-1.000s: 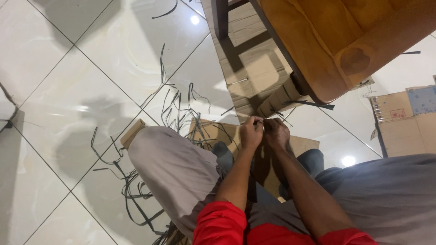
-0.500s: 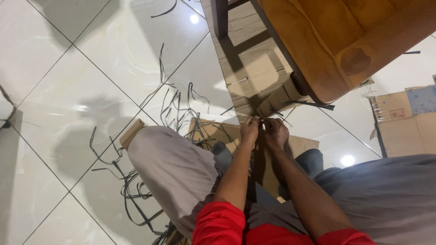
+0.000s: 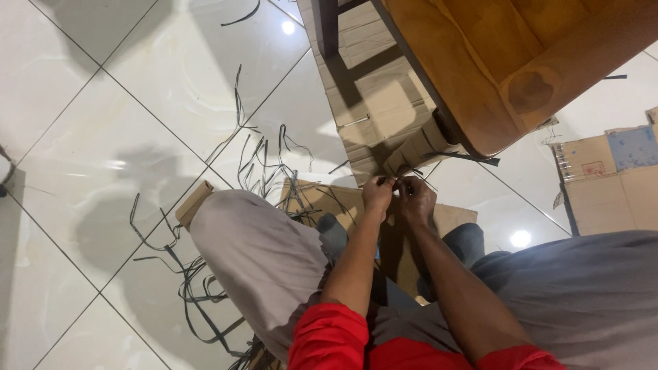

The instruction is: The person assembles a wooden chair by using black zip ties to secure cardboard protective pieces around the chair legs and frame while sitting on a tiled floor.

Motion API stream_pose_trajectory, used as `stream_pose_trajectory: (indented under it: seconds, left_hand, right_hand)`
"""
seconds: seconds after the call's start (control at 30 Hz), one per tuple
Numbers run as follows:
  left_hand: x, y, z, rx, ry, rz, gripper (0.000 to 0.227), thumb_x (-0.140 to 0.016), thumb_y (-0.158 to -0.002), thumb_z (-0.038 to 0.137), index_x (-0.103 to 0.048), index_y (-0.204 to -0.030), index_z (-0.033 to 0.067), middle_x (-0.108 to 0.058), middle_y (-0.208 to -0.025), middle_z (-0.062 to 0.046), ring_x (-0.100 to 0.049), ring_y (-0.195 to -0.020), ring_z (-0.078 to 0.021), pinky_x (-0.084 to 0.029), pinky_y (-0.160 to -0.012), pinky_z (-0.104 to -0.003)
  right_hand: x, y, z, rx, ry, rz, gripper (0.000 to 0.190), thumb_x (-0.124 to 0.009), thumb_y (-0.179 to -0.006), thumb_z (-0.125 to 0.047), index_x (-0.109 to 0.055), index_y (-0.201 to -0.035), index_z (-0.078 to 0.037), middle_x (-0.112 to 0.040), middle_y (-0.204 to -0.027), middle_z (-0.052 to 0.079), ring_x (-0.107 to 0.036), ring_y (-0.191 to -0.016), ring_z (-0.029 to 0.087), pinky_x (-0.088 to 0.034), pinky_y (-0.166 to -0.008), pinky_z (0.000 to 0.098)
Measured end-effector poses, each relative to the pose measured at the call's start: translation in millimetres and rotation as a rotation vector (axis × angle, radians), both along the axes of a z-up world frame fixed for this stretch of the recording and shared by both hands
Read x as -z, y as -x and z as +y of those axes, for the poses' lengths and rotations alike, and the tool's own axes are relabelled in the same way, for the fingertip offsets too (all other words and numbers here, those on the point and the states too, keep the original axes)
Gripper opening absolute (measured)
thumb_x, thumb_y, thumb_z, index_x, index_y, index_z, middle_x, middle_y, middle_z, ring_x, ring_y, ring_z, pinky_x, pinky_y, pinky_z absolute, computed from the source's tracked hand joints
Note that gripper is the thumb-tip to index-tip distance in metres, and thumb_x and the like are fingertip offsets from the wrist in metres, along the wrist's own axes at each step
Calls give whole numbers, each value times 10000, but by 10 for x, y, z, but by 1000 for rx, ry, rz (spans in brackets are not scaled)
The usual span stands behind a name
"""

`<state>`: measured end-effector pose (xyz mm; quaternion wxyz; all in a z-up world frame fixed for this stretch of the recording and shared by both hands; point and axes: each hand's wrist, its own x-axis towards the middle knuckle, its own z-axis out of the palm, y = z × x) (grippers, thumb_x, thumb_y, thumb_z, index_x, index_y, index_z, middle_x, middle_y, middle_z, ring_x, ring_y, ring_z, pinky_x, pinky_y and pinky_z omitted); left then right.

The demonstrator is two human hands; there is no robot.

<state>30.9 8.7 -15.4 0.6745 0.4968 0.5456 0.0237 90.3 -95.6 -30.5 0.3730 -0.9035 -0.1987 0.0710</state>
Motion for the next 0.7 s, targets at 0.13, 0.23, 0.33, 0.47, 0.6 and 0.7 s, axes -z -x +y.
stream_pose_trajectory:
  seconds: [0.13,0.23,0.33,0.47,0.6,0.7]
  left_hand:
    - [-14,10,-44,-42,26,-53,541,-704,-968,363,-602,-1392,42,-588,-1405,-242,-539,-1345,-382,-473,-1088,-537]
    - [-7,31,-58,-68,37,-99,488,-693,-984,356,-630,-1359,51,-605,-1383,-239,-545,-1333,-387,-474,-1077,-531]
    - [-115,73,-59,-42,36,-147,499,-666,-1009,340,-602,-1379,11,-596,-1373,-270,-523,-1337,-437,-461,-1084,-574]
    - [-56,71,-58,-24,32,-145,469,-647,-1013,317,-618,-1377,22,-615,-1367,-239,-539,-1324,-425,-469,-1089,-583]
    - [87,62,-65,-49,7,-132,492,-680,-980,337,-639,-1366,34,-630,-1366,-223,-547,-1325,-401,-468,-1096,-566]
    - [150,47,-53,-31,-14,-68,452,-676,-972,347,-672,-1327,68,-672,-1315,-183,-595,-1277,-372,-501,-1048,-566]
  right_hand:
    - [-32,-7,11,33,-14,74,132,-781,-906,-268,-741,-1007,-192,-757,-888,63,-741,-914,318,-579,-793,469]
    - [-151,30,47,29,-5,66,134,-788,-883,-235,-733,-997,-189,-759,-887,75,-740,-923,323,-580,-807,470]
    - [-136,58,49,10,1,-12,111,-777,-881,-231,-720,-976,-221,-734,-856,52,-734,-882,299,-580,-774,459]
    - [-42,85,43,-38,17,-182,112,-754,-907,-196,-725,-983,-272,-702,-818,-3,-728,-810,253,-582,-713,404]
    - [-95,137,52,-67,94,-296,159,-764,-858,-223,-703,-988,-292,-662,-808,-32,-718,-807,239,-585,-709,396]
    - [-173,169,55,-86,97,-352,107,-733,-859,-234,-686,-936,-291,-610,-781,-48,-699,-789,234,-573,-679,387]
